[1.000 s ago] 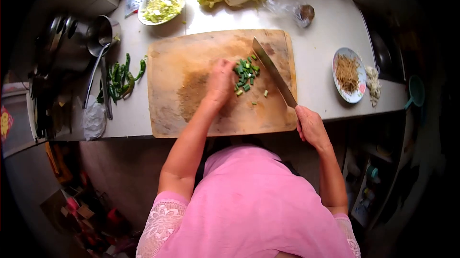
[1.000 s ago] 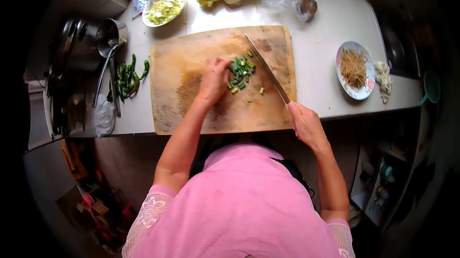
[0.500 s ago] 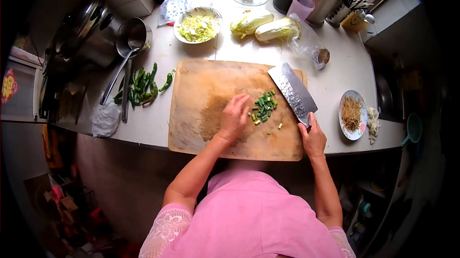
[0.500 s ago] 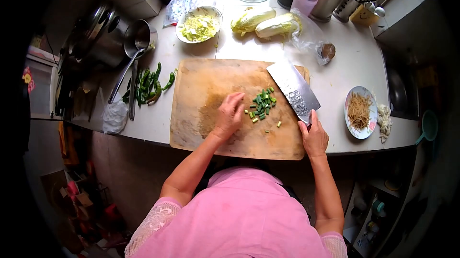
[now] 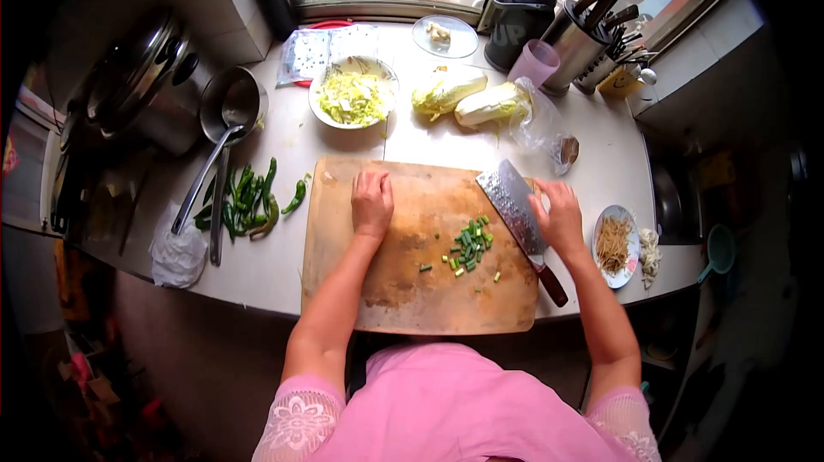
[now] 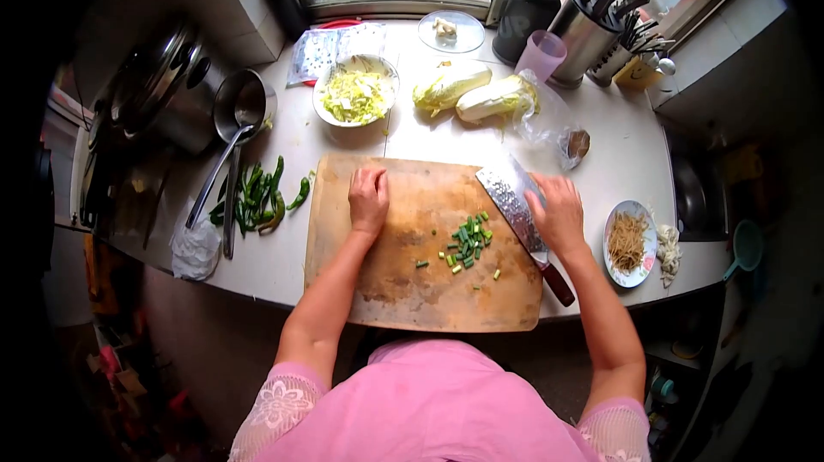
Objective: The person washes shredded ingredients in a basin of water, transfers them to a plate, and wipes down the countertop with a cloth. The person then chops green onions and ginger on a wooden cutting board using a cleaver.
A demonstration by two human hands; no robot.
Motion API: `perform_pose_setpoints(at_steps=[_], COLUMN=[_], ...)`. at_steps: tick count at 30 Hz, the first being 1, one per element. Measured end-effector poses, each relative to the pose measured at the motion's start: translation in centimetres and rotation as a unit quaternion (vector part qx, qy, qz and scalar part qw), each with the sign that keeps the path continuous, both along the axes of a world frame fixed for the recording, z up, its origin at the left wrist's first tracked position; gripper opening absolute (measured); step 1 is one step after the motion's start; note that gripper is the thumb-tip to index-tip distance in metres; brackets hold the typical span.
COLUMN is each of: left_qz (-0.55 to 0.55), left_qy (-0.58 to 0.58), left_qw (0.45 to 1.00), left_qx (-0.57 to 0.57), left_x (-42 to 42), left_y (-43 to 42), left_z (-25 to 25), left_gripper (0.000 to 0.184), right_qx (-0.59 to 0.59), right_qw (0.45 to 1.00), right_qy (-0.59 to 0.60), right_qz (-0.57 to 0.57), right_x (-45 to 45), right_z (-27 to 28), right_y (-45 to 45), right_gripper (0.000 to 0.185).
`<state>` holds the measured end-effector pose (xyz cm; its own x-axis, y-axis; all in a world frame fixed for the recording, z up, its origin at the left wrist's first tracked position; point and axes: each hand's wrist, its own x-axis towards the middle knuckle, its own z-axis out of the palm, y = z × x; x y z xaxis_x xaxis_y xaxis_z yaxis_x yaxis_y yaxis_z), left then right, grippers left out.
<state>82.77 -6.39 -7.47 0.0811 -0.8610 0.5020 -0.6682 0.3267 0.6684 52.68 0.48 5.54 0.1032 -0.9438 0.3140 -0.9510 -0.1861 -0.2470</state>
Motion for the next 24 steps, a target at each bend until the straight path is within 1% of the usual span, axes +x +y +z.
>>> perform_pose_setpoints(at_steps=[2,4,6,8,10,11,13,16,19,20,22,24], left_qz=[0.002,0.008,0.003,0.005,0.005,0.004,0.006,0.005,0.007,0.005,0.006,0.007], left_qy=[-0.002,-0.002,0.000,-0.001,-0.008,-0.002,0.005,0.006,0.013,0.024,0.014,0.022], left_qw=[1.000,1.000,1.000,1.000,1.000,1.000,1.000,0.999,0.999,0.998,0.998,0.998], left_qx=[-0.007,0.003,0.010,0.008,0.000,0.005,0.026,0.037,0.049,0.050,0.057,0.064], left_x=[-0.1,0.0,0.0,-0.1,-0.1,-0.1,-0.1,-0.1,-0.2,-0.2,-0.1,-0.2], left_y=[0.1,0.1,0.3,0.2,0.1,0.0,0.1,0.0,0.0,0.0,-0.1,0.0], left_z=[0.1,0.3,0.8,1.1,1.3,1.5,1.6,1.7,1.7,1.7,1.6,1.7], left_gripper=[0.010,0.010,0.011,0.011,0.011,0.011,0.012,0.014,0.015,0.015,0.016,0.017], right_qx=[-0.009,0.010,0.011,-0.002,-0.006,-0.007,0.050,0.081,0.109,0.097,0.058,0.154], right_qw=[0.999,0.999,0.999,0.999,1.000,1.000,0.995,0.985,0.982,0.983,0.988,0.977], right_qy=[0.025,-0.012,0.002,-0.030,0.014,0.009,0.052,0.126,0.124,0.130,0.093,0.120], right_qz=[0.025,0.041,0.052,0.028,-0.007,-0.007,-0.066,-0.081,-0.096,-0.086,-0.108,-0.089], right_x=[0.4,1.8,2.6,3.5,4.5,5.2,6.6,7.6,8.5,8.3,9.2,9.2], right_z=[0.7,1.5,1.1,0.2,-0.7,-0.8,-1.2,-2.8,-4.7,-6.5,-7.8,-7.4], right_y=[-5.2,-10.7,-16.8,-22.6,-28.0,-30.0,-33.1,-37.7,-41.2,-43.3,-43.9,-43.8], right_gripper=[0.028,0.026,0.026,0.027,0.028,0.028,0.030,0.039,0.051,0.052,0.046,0.047])
